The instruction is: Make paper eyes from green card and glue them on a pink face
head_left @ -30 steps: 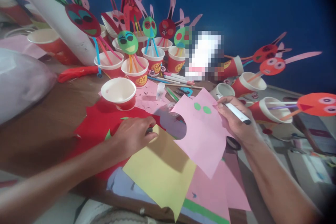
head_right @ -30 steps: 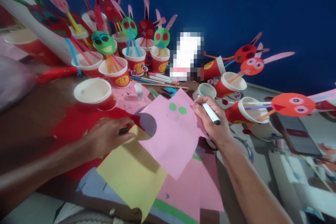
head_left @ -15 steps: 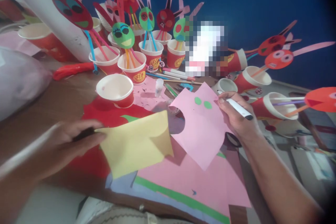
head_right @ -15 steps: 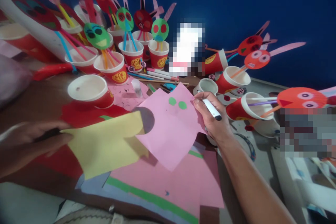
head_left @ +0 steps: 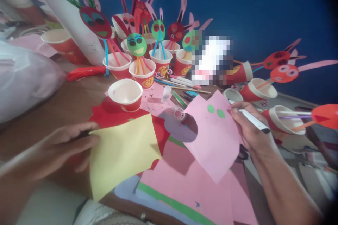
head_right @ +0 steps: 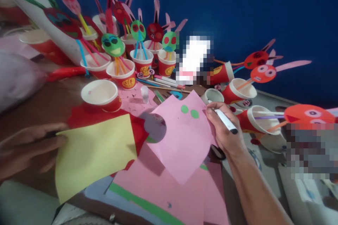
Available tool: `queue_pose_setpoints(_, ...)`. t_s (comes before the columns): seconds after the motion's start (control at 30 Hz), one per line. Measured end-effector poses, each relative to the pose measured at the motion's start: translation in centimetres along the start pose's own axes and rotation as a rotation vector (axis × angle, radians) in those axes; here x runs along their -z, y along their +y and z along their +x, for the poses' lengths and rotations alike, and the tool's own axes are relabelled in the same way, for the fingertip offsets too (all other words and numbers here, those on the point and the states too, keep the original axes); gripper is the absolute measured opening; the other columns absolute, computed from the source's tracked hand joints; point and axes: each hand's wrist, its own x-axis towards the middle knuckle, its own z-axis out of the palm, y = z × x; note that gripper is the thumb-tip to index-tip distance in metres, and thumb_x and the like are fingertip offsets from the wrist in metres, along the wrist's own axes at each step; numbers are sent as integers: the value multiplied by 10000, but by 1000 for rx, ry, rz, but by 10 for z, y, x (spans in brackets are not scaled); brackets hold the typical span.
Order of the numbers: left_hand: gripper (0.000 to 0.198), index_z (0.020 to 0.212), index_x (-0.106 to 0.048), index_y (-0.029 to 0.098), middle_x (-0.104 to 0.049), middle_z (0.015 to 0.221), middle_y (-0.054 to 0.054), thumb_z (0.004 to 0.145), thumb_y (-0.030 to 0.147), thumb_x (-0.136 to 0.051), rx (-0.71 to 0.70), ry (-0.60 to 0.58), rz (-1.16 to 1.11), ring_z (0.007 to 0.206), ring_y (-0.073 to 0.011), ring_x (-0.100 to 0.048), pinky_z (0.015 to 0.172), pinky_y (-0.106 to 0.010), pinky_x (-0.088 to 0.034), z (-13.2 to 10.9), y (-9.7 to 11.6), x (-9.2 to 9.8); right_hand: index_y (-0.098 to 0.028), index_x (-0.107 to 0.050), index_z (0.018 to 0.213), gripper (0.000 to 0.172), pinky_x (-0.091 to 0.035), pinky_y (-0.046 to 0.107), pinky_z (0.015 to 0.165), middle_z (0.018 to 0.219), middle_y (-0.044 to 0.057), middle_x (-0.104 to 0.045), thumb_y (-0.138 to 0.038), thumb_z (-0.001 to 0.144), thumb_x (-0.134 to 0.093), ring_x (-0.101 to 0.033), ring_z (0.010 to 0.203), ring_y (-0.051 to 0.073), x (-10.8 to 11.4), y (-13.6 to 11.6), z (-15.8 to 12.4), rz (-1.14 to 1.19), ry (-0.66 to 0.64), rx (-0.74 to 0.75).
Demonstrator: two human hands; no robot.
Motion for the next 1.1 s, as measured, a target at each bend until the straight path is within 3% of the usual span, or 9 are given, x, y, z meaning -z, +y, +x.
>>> queue_pose_setpoints(0.13, 267, 744, -517, 189, -578, 515, 60, 798, 431, -618, -11, -321, -371, 422, -68, -488, 454, -166, -330, 8, 18, -16, -223, -631, 865, 330, -426, 144, 491, 644, -56, -575, -343, 634, -835, -524, 544, 80, 3, -14, -1, 26, -8, -31)
queue_pose_setpoints(0.27, 223, 787, -539, 191, -597, 483, 58, 903, 381, -540, -139, -566, -410, 444, -69, -508, 539, -175, -385, 12, 26, -19, -228, -624, 843, 395, -457, 135, 491, 679, -40, -618, -395, 576, -864, -553, 563, 89, 5, -24, -4, 20, -3, -34)
queue_pose_setpoints(0.4, 196, 818, -533, 194, -562, 449, 78, 911, 365, -544, -163, -725, -491, 378, -47, -441, 462, -149, -311, 16, 31, -22, -233, -631, 860, 389, -456, 112, 487, 646, -47, -604, -408, 598, -859, -546, 534, 74, 5, -25, -6, 3, -22, -55)
queue_pose_setpoints(0.5, 247, 842, -496, 196, -540, 436, 79, 900, 431, -545, -171, -936, -521, 315, -69, -425, 378, -170, -264, 22, 36, -38, -236, -630, 858, 374, -425, 93, 460, 598, -65, -552, -409, 613, -853, -492, 483, 53, 6, -24, -7, -12, -39, -64)
queue_pose_setpoints(0.57, 309, 840, -462, 203, -514, 430, 84, 869, 497, -555, -126, -983, -479, 282, -81, -403, 347, -185, -225, 26, 39, -56, -241, -628, 860, 370, -413, 88, 455, 588, -72, -526, -413, 619, -849, -467, 477, 49, 8, -23, -7, -26, -49, -66)
queue_pose_setpoints(0.7, 263, 782, -410, 226, -467, 470, 93, 888, 456, -478, -130, -701, -239, 335, -93, -433, 367, -194, -277, 31, 46, -88, -256, -628, 890, 348, -414, 99, 476, 637, -62, -546, -422, 656, -825, -473, 519, 63, 12, -18, -7, -72, -67, -67)
queue_pose_setpoints(0.8, 245, 769, -422, 228, -485, 527, 65, 905, 430, -410, -189, -476, -3, 455, -126, -494, 436, -221, -330, 32, 52, -97, -257, -629, 899, 330, -399, 123, 463, 652, -48, -565, -429, 679, -805, -472, 536, 83, 13, -14, -8, -143, -68, -55)
queue_pose_setpoints(0.9, 278, 714, -440, 217, -519, 606, 42, 900, 423, -426, -345, -223, 307, 575, -139, -513, 528, -244, -334, 32, 58, -93, -245, -630, 869, 318, -386, 162, 450, 661, -34, -569, -451, 684, -785, -477, 546, 106, 8, -14, -12, -221, -81, -30)
queue_pose_setpoints(1.1, 278, 1019, -629, 282, -691, 824, -7, 919, 397, -396, -314, -82, 515, 723, -193, -627, 604, -268, -383, 41, 73, -74, -229, -612, 807, 274, -354, 185, 420, 579, -48, -509, -483, 738, -684, -441, 475, 98, -6, -16, -27, -460, -222, 49)
